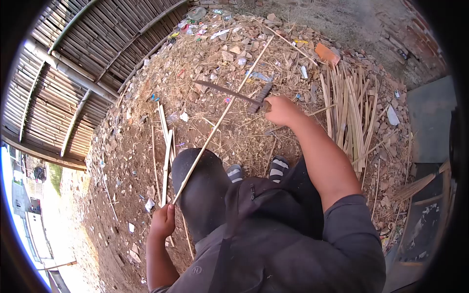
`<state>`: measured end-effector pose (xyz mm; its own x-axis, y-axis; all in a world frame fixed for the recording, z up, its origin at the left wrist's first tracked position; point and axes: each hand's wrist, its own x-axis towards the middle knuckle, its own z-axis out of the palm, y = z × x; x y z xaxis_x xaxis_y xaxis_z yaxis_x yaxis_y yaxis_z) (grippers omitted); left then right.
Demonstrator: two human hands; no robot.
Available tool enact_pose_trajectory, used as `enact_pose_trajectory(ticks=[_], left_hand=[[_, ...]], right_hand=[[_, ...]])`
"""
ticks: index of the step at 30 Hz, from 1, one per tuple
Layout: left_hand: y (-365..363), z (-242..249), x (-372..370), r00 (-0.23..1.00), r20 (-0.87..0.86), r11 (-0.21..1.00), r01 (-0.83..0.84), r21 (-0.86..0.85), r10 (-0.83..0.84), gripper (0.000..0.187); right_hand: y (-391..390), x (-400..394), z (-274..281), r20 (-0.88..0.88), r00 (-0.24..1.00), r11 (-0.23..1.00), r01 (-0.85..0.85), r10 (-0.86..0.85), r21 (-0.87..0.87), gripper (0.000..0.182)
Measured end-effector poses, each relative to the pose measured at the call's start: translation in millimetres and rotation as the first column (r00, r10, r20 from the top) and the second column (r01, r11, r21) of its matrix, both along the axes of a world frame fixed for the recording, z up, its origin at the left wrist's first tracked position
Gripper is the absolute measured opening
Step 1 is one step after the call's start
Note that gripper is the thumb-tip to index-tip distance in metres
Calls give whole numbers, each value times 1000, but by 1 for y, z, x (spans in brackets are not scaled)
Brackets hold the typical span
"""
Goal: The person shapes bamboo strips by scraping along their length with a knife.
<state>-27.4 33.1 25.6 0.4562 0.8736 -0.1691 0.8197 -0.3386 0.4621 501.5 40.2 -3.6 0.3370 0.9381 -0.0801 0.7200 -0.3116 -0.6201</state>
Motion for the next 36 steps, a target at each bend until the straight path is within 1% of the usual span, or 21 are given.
enact_pose_trajectory(ticks=[1, 2, 4, 5, 6, 8, 9, 12, 13, 17, 19, 20, 21, 24, 25, 29, 31, 32, 33, 35, 36], left_hand=[[1, 3, 0, 1000, -11, 1000, -9, -21, 9, 46], [2, 5, 1, 1000, -11, 1000, 11, -2, -11, 45], [-1, 4, 1, 999, -11, 999, 39, 25, -38, 45], [-2, 4, 1, 999, 5, 997, 53, 48, -53, 44], [-2, 0, -1, 999, -8, 998, 39, 41, -39, 43], [-5, -5, -3, 999, -28, 999, 19, 32, -19, 43], [-4, -5, 2, 999, -35, 997, 28, 76, -26, 42], [0, 15, 3, 997, -71, 999, 18, 27, -16, 41], [0, 12, -1, 997, -70, 999, 19, 26, -17, 41], [-2, 10, -4, 995, -89, 997, 47, 54, -43, 42], [-11, 4, -10, 997, -79, 999, 13, 40, -9, 42], [-8, 2, -8, 998, -59, 999, 7, 52, -4, 42], [-4, 1, -8, 990, -138, 990, 44, 136, -25, 43], [2, 7, -17, 994, -98, 994, 52, 93, -43, 44], [2, 6, -19, 995, -84, 995, 57, 85, -50, 45], [-3, 11, -14, 996, -82, 997, 47, 65, -41, 44], [-7, 3, -29, 996, -86, 998, 37, 51, -32, 43], [-8, -1, -32, 996, -80, 998, 41, 50, -37, 43], [-9, 3, -25, 994, -109, 995, 40, 95, -29, 41], [-6, 18, -21, 995, -95, 996, 39, 76, -32, 40], [-5, 22, -22, 995, -93, 997, 37, 61, -31, 40]], right_hand=[[-1, -11, 1, 39, 999, 995, -29, 26, 100, 17], [-4, -23, 2, 143, 986, 993, -97, 86, 69, 18], [-16, -53, 41, 336, 915, 973, -230, 225, -25, 21], [-18, -57, 47, 349, 876, 943, -319, 333, -100, 27], [-10, -46, 35, 212, 942, 964, -246, 262, -97, 27], [2, -4, -3, -62, 995, 988, -88, 81, -128, 26], [-1, 3, 4, -17, 994, 988, -108, 107, -113, 26], [-2, -8, 10, 30, 997, 988, -69, 74, -138, 26], [-3, -19, 14, 40, 996, 993, -71, 75, -92, 25], [-19, -58, 43, 381, 845, 927, -351, 375, -133, 22], [-11, -24, 14, 45, 990, 988, -131, 134, -80, 21], [-7, -4, 6, -113, 993, 998, 4, -12, -70, 21], [-8, 2, 12, 58, 995, 995, -74, 78, -68, 21], [-7, -6, 11, 114, 992, 998, -46, 49, -30, 22], [-10, -17, 15, 113, 990, 991, -94, 83, 92, 21], [-22, -56, 43, 394, 837, 920, -386, 380, -69, 19], [-8, -12, -1, 119, 985, 991, -133, 128, 31, 19], [-6, 8, -13, -21, 1000, 998, 17, -16, 54, 19], [-7, 15, -1, 65, 998, 1000, 18, -19, 14, 20], [-12, 16, 10, 207, 978, 996, 18, 1, -87, 22], [-12, 10, 11, 182, 983, 997, 7, 8, -79, 23]])
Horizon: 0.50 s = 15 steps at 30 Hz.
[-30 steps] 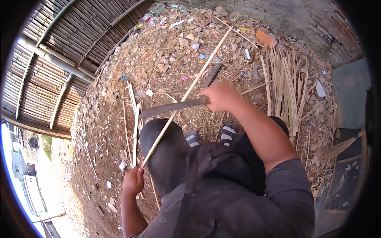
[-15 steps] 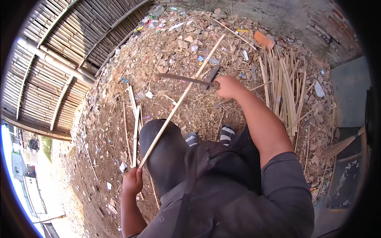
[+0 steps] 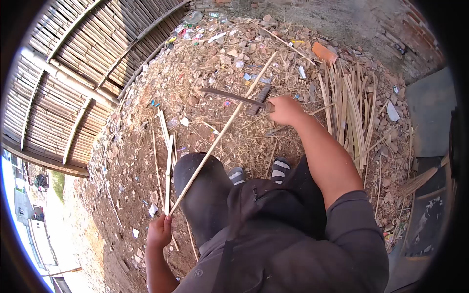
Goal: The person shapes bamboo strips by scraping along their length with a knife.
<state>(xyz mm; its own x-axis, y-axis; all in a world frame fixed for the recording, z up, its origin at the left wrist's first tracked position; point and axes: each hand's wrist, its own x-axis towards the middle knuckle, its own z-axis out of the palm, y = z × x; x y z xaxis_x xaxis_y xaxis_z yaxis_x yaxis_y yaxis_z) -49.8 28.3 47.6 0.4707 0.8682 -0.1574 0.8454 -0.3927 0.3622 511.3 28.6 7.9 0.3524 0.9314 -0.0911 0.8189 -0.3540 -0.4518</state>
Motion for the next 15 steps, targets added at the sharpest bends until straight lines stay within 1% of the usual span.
enact_pose_trajectory(ticks=[2, 3, 5, 6, 7, 8, 9, 10, 13, 14, 15], left_hand=[[2, -7, -6, 1000, 8, 1000, -5, -19, 5, 40], [3, -11, -9, 1000, 17, 1000, 9, -16, -9, 40], [3, -14, -9, 999, 37, 999, 33, -18, -33, 39], [4, -18, -11, 999, 26, 999, 34, -8, -34, 39], [7, -24, -17, 999, 17, 999, 33, 5, -33, 39], [3, -27, -22, 1000, 6, 1000, 29, 13, -29, 39], [-1, -27, -24, 1000, 13, 1000, 10, 3, -10, 40], [0, -27, -23, 1000, 28, 1000, -4, 4, 4, 40], [-5, -11, -18, 999, 39, 999, -34, -24, 35, 41], [-3, -8, -15, 998, 42, 999, -37, -35, 39, 42], [-1, -12, -19, 1000, 3, 999, -31, -26, 31, 42]], right_hand=[[7, -19, 2, -53, 998, 1000, -13, 14, 18, 23], [4, -32, 7, 7, 994, 988, -111, 111, 105, 21], [-2, -55, 23, 153, 948, 956, -289, 279, 46, 23], [-2, -60, 27, 223, 904, 927, -375, 364, 8, 24], [-5, -55, 26, 221, 904, 922, -385, 367, 44, 25], [-3, -39, 9, 67, 974, 970, -221, 215, 105, 24], [4, -11, -16, -88, 995, 989, -38, 51, 143, 24], [10, 15, -26, -238, 965, 975, 152, -110, 165, 23], [3, 40, -21, -220, 941, 943, 294, -257, 156, 23], [5, 39, -23, -207, 957, 953, 244, -205, 181, 23], [4, 28, -17, -192, 969, 961, 192, -154, 201, 24]])
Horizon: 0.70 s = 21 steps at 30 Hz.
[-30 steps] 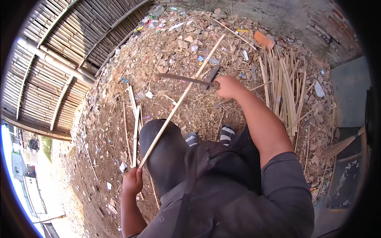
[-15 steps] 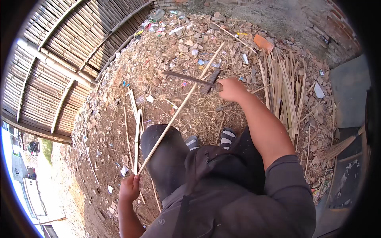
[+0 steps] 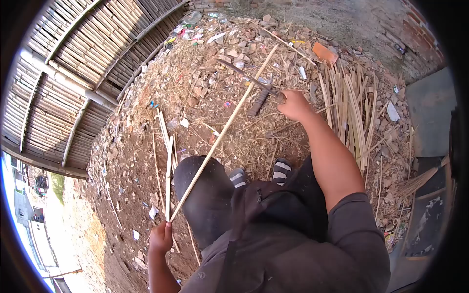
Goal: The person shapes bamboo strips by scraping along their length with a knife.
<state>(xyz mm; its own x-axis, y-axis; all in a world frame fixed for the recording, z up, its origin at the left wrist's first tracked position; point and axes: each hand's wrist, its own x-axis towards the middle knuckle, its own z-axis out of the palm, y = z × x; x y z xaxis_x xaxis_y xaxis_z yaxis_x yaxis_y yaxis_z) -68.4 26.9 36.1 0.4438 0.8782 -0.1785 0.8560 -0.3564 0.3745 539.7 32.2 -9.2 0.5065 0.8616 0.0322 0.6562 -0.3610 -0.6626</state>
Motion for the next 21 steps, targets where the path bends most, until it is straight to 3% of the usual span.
enact_pose_trajectory(ticks=[1, 2, 5, 8, 11, 14, 21], left_hand=[[1, -3, 0, 1000, 15, 1000, 17, 21, -18, 42], [1, -6, 0, 999, 29, 999, 34, 40, -36, 42], [0, -13, 4, 998, 34, 996, 59, 67, -62, 40], [-1, -13, 8, 998, 23, 995, 51, 90, -53, 38], [-3, -15, 5, 999, -28, 988, 39, 152, -36, 36], [-7, -14, 7, 998, -61, 986, 0, 166, 10, 35], [-15, -16, 25, 998, -31, 983, -50, 178, 56, 35]], right_hand=[[-2, -13, 8, 19, 999, 999, -51, 51, 13, 24], [-8, -33, 26, 149, 981, 992, -129, 126, 10, 24], [-8, -62, 38, 294, 848, 896, -396, 440, -199, 27], [-8, -50, 41, 212, 885, 901, -365, 414, -235, 29], [2, -10, 1, 38, 999, 1000, -6, 7, -30, 25], [-5, -2, 7, 84, 972, 975, 220, -218, -22, 29], [-18, 0, 22, 199, 958, 971, 227, -208, -75, 47]])
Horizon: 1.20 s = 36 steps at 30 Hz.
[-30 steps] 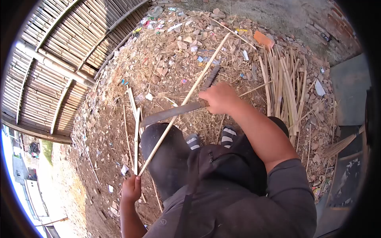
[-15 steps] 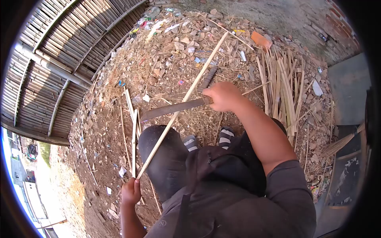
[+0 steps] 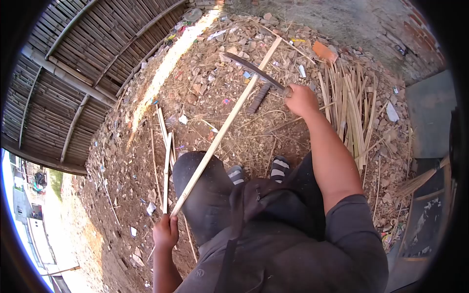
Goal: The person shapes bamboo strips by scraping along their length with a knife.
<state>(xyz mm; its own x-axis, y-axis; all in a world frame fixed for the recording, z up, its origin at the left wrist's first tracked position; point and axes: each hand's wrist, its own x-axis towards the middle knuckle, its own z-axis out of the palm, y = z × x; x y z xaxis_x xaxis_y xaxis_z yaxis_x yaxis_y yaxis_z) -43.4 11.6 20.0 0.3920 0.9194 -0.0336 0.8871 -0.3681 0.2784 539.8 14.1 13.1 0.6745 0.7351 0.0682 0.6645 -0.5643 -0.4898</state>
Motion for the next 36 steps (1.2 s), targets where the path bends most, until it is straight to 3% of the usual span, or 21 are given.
enact_pose_trajectory(ticks=[5, 9, 12, 14, 17, 19, 22, 24, 25, 28, 31, 34, 36], left_hand=[[-4, 12, 24, 997, 65, 998, -27, -62, 31, 39], [-6, 30, 65, 998, 58, 995, -28, -93, 33, 41], [-3, 30, 74, 998, 56, 994, -33, -109, 39, 38], [-5, 28, 73, 993, 102, 993, -54, -104, 64, 38], [-21, 42, 59, 993, -100, 974, 83, 213, -62, 42], [-32, 61, 48, 981, -192, 991, 8, 132, 18, 44], [-42, 75, 32, 959, -263, 988, -67, 140, 103, 37], [-41, 72, 22, 933, -304, 981, -177, 80, 194, 34], [-42, 66, 22, 952, -266, 980, -109, 165, 151, 35], [-37, 42, 23, 975, -194, 994, -105, 34, 109, 37], [-30, 28, 49, 988, -60, 988, -144, -48, 141, 40], [-19, 22, 65, 994, 40, 992, -103, -70, 106, 43], [-14, 23, 70, 997, 33, 993, -64, -97, 67, 44]], right_hand=[[5, -5, -2, -115, 984, 987, -129, 139, 93, 55], [10, -42, 4, -154, 920, 933, -357, 361, 56, 51], [12, -62, 8, -90, 832, 828, -554, 548, -82, 47], [11, -67, -4, -37, 812, 811, -584, 583, -32, 44], [12, -64, -21, -27, 789, 789, -614, 614, 16, 43], [13, -60, -26, -63, 786, 788, -614, 615, 36, 44], [14, -59, -8, -143, 795, 780, -606, 590, -153, 46], [14, -60, -7, -161, 795, 788, -604, 585, -119, 44], [13, -60, -5, -167, 798, 795, -599, 579, -102, 43], [11, -58, -18, -35, 787, 787, -612, 616, 74, 36], [7, -67, -9, 12, 783, 782, -622, 622, 49, 35], [-1, -90, 19, -71, 747, 744, -664, 661, -69, 31], [4, -102, 6, -1, 672, 672, -740, 740, -23, 23]])
